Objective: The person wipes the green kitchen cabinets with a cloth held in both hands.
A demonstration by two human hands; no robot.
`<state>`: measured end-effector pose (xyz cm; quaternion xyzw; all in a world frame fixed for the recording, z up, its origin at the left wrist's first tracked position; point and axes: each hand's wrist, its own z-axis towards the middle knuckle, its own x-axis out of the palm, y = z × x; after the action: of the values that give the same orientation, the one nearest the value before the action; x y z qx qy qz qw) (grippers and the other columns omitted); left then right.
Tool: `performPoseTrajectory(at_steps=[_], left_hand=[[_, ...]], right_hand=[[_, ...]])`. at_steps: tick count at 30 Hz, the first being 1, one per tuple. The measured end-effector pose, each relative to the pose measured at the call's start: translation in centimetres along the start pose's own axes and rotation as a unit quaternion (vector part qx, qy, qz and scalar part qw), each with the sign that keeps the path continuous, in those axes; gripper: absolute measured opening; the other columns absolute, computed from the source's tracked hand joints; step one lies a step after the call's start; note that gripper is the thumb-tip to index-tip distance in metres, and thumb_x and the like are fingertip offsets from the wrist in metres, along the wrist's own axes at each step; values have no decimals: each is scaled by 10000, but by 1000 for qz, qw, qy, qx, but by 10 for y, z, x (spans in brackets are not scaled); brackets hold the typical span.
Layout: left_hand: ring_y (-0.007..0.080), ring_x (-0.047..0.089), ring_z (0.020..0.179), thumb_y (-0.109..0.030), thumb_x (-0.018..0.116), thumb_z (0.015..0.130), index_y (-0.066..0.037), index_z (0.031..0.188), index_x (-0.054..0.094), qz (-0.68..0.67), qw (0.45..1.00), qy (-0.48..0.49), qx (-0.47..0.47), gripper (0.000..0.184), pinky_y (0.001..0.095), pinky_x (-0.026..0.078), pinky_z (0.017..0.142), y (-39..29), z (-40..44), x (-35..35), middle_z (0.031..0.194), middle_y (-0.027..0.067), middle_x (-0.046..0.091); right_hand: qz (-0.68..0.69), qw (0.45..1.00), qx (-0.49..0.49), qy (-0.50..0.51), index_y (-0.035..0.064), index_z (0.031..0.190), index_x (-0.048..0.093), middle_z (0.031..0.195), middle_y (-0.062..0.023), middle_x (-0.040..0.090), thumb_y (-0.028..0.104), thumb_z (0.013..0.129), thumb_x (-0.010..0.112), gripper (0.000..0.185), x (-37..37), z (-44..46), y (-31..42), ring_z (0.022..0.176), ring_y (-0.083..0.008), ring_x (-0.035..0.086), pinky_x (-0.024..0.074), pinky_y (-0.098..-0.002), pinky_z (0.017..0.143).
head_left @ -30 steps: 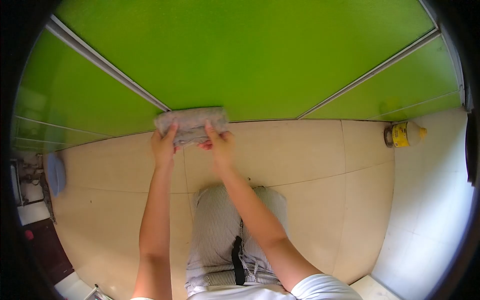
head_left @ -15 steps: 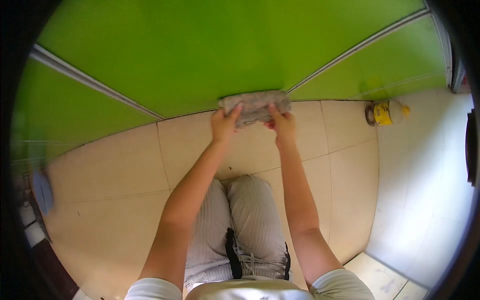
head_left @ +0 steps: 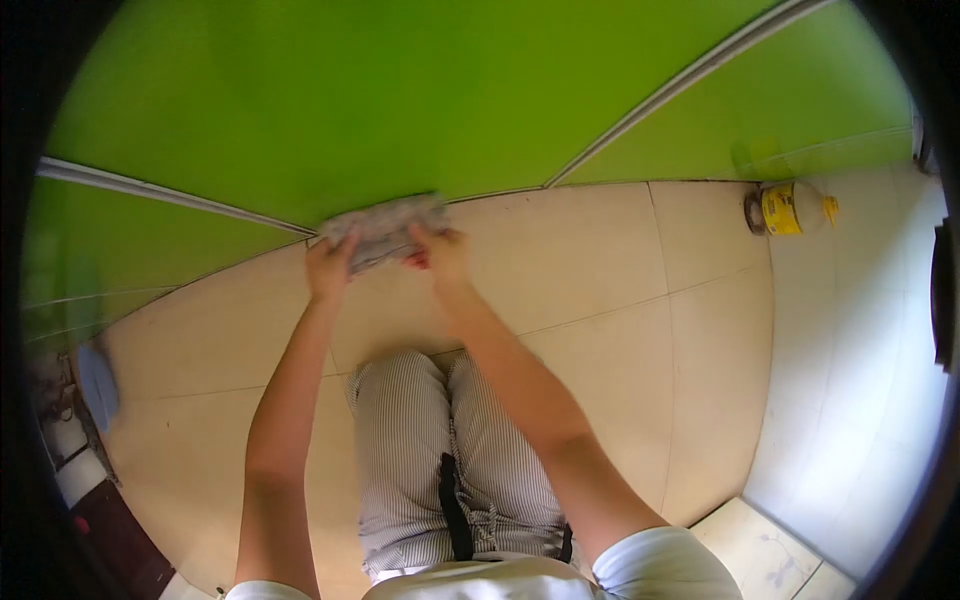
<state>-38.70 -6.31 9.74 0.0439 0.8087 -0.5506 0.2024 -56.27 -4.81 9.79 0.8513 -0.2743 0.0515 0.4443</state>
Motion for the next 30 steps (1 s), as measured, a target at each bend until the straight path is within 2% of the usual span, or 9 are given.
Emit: performPoseTrajectory(at_steps=[3, 6, 9, 12, 15, 20, 25, 28, 30], left_hand=[[149, 443, 362, -445, 693, 713, -21, 497, 501, 132, 982, 119, 64, 513, 307, 348, 352, -14, 1, 98, 432, 59, 462], [172, 503, 393, -410, 698, 720, 7, 605, 556, 10, 978, 210, -15, 455, 308, 445, 409, -57, -21, 193, 518, 82, 537], [191, 540, 414, -387, 691, 736, 25, 674, 582, -99, 974, 189, -81, 431, 297, 468, 415, -87, -45, 234, 557, 84, 564], [183, 560, 433, -369, 680, 756, 37, 708, 591, -100, 979, 158, -80, 419, 272, 452, 399, -122, -60, 209, 576, 76, 578], [144, 564, 458, -366, 678, 765, 33, 681, 585, -128, 970, 208, 13, 418, 253, 442, 407, -188, -84, 134, 551, 59, 563], [91, 536, 438, -429, 679, 750, 3, 592, 570, -144, 939, 11, 312, 473, 232, 403, 386, -249, -106, 55, 489, 32, 515], [96, 500, 394, -444, 682, 742, 6, 568, 565, -156, 963, 24, 217, 496, 248, 376, 373, -212, -95, 56, 480, 39, 523], [118, 503, 383, -443, 681, 742, 12, 565, 563, -77, 982, 51, 167, 502, 259, 389, 376, -186, -86, 65, 484, 52, 532], [131, 507, 378, -440, 679, 744, 16, 570, 562, -17, 987, 72, 141, 502, 261, 400, 376, -159, -74, 74, 484, 61, 532]], right_hand=[[-28, 992, -47, -116, 7, 759, 540, 603, -79, 562, 284, 760, 682, 311, -96, 33, 28, 471, -153, 558, 446, -246, 423], [19, 975, -74, -208, 24, 722, 539, 602, -70, 560, 247, 805, 640, 259, -164, 40, 78, 470, -133, 531, 410, -228, 419], [-22, 975, -100, -197, 24, 701, 527, 603, -73, 561, 221, 829, 613, 250, -185, 26, 126, 463, -129, 517, 374, -222, 411], [-73, 976, -136, -156, 5, 685, 520, 564, -75, 524, 209, 809, 632, 263, -173, 2, 167, 431, -142, 498, 361, -242, 407], [-55, 973, -190, -119, -8, 670, 523, 553, -77, 501, 168, 777, 659, 247, -125, -49, 209, 404, -157, 488, 381, -257, 409], [19, 928, -372, -2, 28, 723, 561, 602, -12, 515, 209, 773, 672, 219, -46, -131, 253, 461, -91, 422, 362, -230, 421], [12, 916, -402, -5, 27, 778, 568, 632, -7, 530, 281, 784, 670, 273, -34, -110, 223, 493, -82, 441, 346, -225, 453], [-21, 970, -239, -48, 17, 851, 546, 684, -45, 558, 267, 800, 652, 277, -64, -69, 176, 520, -111, 481, 377, -240, 494], [-5, 977, -211, -40, 5, 839, 534, 661, -60, 558, 283, 803, 649, 303, -77, -48, 147, 505, -124, 498, 382, -245, 486]])
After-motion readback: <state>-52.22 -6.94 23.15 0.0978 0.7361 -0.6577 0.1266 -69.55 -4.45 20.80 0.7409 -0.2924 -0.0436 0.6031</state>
